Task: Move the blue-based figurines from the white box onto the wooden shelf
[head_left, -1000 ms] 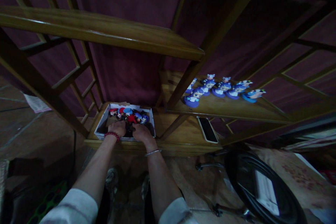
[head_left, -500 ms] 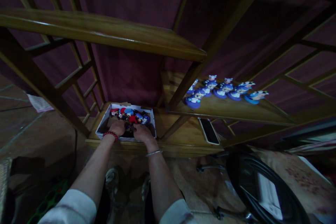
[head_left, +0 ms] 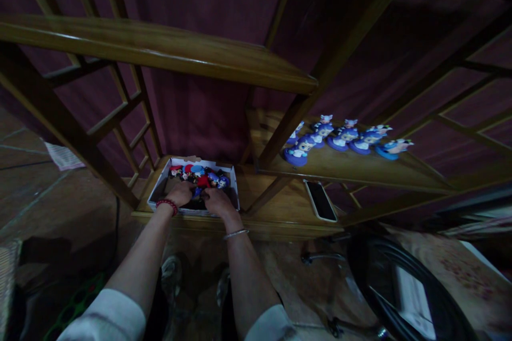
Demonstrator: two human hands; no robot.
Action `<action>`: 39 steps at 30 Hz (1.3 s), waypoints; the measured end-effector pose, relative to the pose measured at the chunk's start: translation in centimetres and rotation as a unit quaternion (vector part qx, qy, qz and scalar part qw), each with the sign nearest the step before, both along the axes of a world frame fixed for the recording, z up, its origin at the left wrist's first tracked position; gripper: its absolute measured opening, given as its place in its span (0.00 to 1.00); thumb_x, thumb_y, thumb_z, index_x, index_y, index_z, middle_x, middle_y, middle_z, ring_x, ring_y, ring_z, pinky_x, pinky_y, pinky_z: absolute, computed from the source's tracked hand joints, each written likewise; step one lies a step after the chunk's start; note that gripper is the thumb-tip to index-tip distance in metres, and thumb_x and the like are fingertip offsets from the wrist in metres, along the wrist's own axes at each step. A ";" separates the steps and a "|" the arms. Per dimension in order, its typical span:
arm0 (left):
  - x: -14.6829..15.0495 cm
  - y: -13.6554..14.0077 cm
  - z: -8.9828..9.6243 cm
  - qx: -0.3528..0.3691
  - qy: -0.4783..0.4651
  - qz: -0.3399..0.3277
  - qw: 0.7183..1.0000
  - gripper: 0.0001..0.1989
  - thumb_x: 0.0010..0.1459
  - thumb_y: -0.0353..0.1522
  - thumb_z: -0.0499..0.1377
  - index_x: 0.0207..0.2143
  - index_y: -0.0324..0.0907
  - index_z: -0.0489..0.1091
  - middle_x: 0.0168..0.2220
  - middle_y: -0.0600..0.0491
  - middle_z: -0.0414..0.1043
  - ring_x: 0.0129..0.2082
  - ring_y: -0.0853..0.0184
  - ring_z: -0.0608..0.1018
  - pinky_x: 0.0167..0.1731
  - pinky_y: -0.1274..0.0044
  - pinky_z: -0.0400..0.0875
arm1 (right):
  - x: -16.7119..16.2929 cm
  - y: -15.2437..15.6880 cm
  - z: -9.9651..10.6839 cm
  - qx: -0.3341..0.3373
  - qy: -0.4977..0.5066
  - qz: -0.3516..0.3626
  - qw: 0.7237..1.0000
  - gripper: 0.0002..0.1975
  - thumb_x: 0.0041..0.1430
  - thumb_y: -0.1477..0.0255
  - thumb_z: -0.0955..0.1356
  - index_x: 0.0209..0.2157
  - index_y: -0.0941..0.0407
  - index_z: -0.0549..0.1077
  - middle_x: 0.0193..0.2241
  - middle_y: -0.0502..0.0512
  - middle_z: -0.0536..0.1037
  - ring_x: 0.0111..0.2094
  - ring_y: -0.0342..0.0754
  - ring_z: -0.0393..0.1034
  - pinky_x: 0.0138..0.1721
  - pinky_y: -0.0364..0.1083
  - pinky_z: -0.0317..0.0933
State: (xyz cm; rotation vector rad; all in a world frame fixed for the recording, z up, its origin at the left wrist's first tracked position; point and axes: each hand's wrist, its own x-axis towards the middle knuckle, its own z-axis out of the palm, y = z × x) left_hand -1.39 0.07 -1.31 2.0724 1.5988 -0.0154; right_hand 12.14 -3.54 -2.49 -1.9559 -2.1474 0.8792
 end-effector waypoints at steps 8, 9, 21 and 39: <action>-0.2 0.3 -0.7 -0.013 -0.045 -0.008 0.999 0.14 0.47 0.26 0.48 0.31 0.41 0.72 0.32 0.51 0.74 0.35 0.69 0.73 0.32 0.82 0.62 | -0.1 -0.1 0.9 0.016 -0.002 -0.001 1.000 0.14 0.54 0.77 0.58 0.38 0.55 0.71 0.41 0.56 0.74 0.43 0.45 0.66 0.39 0.41 0.55; -0.2 0.4 -0.7 -0.013 -0.048 -0.007 0.999 0.14 0.47 0.25 0.48 0.31 0.41 0.72 0.32 0.51 0.74 0.35 0.69 0.73 0.33 0.82 0.62 | -0.1 -0.1 1.0 0.020 -0.002 0.000 1.000 0.14 0.54 0.76 0.58 0.37 0.56 0.71 0.40 0.57 0.74 0.43 0.46 0.66 0.39 0.41 0.55; 0.0 0.3 -0.3 -0.014 -0.056 -0.003 0.998 0.16 0.45 0.23 0.48 0.34 0.40 0.71 0.33 0.50 0.74 0.36 0.68 0.72 0.34 0.81 0.62 | -0.1 -0.1 1.5 0.036 -0.005 -0.015 0.999 0.13 0.53 0.77 0.57 0.36 0.57 0.70 0.38 0.56 0.74 0.40 0.45 0.67 0.36 0.40 0.54; 0.6 -0.6 1.5 -0.013 -0.063 0.014 0.998 0.17 0.45 0.23 0.48 0.35 0.40 0.71 0.35 0.48 0.74 0.37 0.67 0.73 0.34 0.81 0.63 | -0.1 0.2 1.4 0.053 0.013 -0.044 0.998 0.11 0.54 0.73 0.58 0.37 0.58 0.68 0.40 0.58 0.73 0.41 0.46 0.66 0.38 0.41 0.54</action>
